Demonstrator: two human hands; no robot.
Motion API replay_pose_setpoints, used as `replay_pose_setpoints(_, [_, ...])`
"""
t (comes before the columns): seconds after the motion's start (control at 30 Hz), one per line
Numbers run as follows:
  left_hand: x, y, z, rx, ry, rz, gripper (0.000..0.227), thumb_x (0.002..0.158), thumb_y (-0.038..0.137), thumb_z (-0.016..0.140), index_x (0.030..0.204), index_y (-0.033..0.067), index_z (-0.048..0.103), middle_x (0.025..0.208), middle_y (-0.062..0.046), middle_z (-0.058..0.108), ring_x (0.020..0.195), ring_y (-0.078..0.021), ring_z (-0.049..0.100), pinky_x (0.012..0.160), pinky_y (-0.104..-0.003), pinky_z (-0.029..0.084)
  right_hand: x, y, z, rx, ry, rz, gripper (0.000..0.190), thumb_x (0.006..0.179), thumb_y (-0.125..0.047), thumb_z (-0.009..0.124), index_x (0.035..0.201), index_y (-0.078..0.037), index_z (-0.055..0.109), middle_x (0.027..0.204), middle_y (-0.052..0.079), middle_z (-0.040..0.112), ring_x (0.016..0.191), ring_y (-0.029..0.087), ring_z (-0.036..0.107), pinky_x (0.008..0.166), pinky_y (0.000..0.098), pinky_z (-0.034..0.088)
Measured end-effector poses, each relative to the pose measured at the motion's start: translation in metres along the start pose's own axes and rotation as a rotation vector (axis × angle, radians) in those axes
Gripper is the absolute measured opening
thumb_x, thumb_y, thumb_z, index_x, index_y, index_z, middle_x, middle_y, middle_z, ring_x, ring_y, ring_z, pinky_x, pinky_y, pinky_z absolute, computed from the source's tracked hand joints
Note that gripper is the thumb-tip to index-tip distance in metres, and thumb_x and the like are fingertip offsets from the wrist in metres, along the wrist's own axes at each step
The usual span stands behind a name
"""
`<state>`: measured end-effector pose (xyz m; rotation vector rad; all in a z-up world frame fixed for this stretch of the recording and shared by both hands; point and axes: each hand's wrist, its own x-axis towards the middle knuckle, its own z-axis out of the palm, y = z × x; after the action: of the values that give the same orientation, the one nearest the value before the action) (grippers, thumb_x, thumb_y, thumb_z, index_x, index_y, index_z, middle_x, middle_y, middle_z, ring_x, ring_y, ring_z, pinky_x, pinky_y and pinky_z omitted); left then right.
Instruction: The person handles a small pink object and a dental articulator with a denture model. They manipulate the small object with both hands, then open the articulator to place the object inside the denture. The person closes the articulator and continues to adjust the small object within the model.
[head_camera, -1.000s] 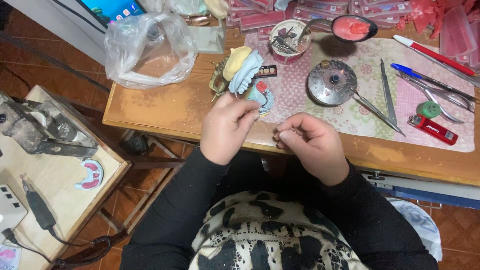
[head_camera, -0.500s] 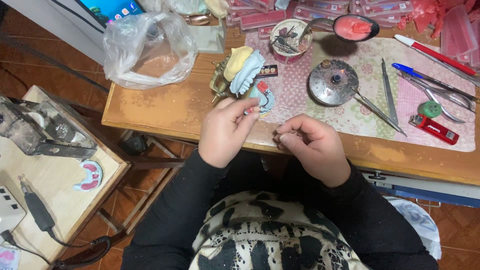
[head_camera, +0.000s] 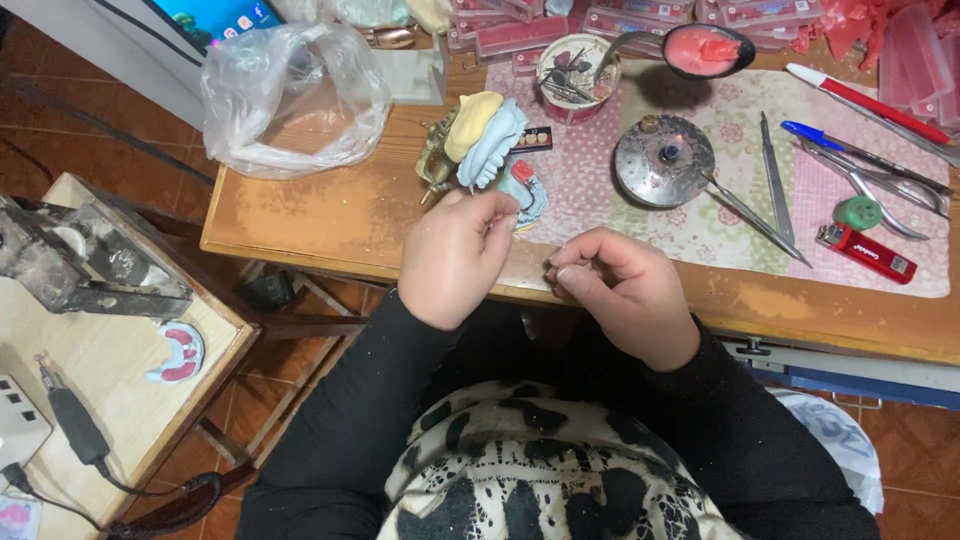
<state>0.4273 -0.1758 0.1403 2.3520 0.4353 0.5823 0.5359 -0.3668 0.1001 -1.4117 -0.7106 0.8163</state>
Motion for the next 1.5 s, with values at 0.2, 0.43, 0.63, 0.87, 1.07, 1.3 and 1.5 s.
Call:
replay_pose_setpoints(0.2, [0.003, -0.003, -0.002, -0.096, -0.061, -0.046, 0.014, 0.091, 0.017, 0.070, 0.102, 0.0081, 0.073, 0.087, -0.015, 0.070, 0.080, -0.0310, 0.071, 0.069, -0.040, 0.055, -0.002, -0.007, 0.000, 0.047, -0.004, 0.033, 0.013, 0.100, -0.007, 0.064, 0.110, 0.001, 0.066, 0.101, 0.004, 0.072, 0.092, 0.008, 0.068, 0.086, 0.0251, 0.056])
replay_pose_setpoints(0.43, [-0.004, -0.004, -0.003, 0.020, 0.010, 0.049, 0.011, 0.093, 0.018, 0.072, 0.102, 0.0140, 0.077, 0.086, -0.012, 0.069, 0.080, -0.0309, 0.069, 0.068, -0.041, 0.054, -0.001, -0.002, -0.002, 0.063, -0.029, 0.006, 0.015, 0.101, -0.007, 0.063, 0.113, 0.001, 0.064, 0.103, 0.005, 0.071, 0.093, 0.008, 0.067, 0.086, 0.0247, 0.055])
replay_pose_setpoints(0.63, [-0.013, -0.004, -0.007, 0.123, 0.096, 0.250, 0.022, 0.092, 0.014, 0.076, 0.114, 0.0129, 0.077, 0.088, -0.007, 0.065, 0.076, -0.0259, 0.067, 0.067, -0.038, 0.054, 0.000, -0.002, -0.001, 0.065, -0.003, 0.020, 0.014, 0.101, -0.008, 0.062, 0.112, 0.001, 0.064, 0.102, 0.005, 0.071, 0.092, 0.009, 0.067, 0.085, 0.0253, 0.056])
replay_pose_setpoints(0.87, [-0.012, -0.003, -0.009, 0.261, 0.193, 0.399, 0.020, 0.091, 0.010, 0.078, 0.110, 0.0094, 0.072, 0.101, -0.005, 0.066, 0.082, -0.0235, 0.068, 0.071, -0.036, 0.055, 0.001, -0.001, 0.000, 0.008, 0.006, 0.007, 0.013, 0.101, -0.008, 0.063, 0.110, 0.001, 0.065, 0.099, 0.004, 0.072, 0.090, 0.008, 0.068, 0.084, 0.0244, 0.056])
replay_pose_setpoints(1.07, [-0.001, 0.002, -0.015, 0.423, 0.100, 0.500, 0.016, 0.083, 0.014, 0.076, 0.095, 0.0098, 0.066, 0.092, -0.005, 0.062, 0.077, -0.0233, 0.065, 0.065, -0.037, 0.053, -0.001, -0.002, 0.000, 0.016, 0.003, -0.015, 0.013, 0.100, -0.007, 0.064, 0.110, 0.001, 0.066, 0.099, 0.003, 0.071, 0.091, 0.007, 0.067, 0.084, 0.0236, 0.055])
replay_pose_setpoints(1.3, [0.006, 0.002, -0.015, 0.589, -0.057, 0.574, 0.012, 0.083, 0.012, 0.071, 0.086, 0.0111, 0.060, 0.084, -0.004, 0.054, 0.070, -0.0196, 0.063, 0.060, -0.036, 0.052, -0.001, -0.002, 0.001, -0.032, 0.023, -0.015, 0.012, 0.098, -0.007, 0.066, 0.109, 0.000, 0.067, 0.098, 0.001, 0.072, 0.089, 0.006, 0.067, 0.082, 0.0228, 0.055])
replay_pose_setpoints(1.5, [0.001, -0.006, -0.019, 0.503, 0.027, 0.668, 0.018, 0.087, 0.015, 0.069, 0.102, 0.0057, 0.067, 0.091, -0.004, 0.056, 0.072, -0.0182, 0.061, 0.061, -0.034, 0.050, -0.002, 0.000, 0.000, -0.048, 0.017, -0.039, 0.012, 0.099, -0.007, 0.066, 0.108, 0.000, 0.066, 0.098, 0.000, 0.071, 0.089, 0.005, 0.067, 0.083, 0.0226, 0.056])
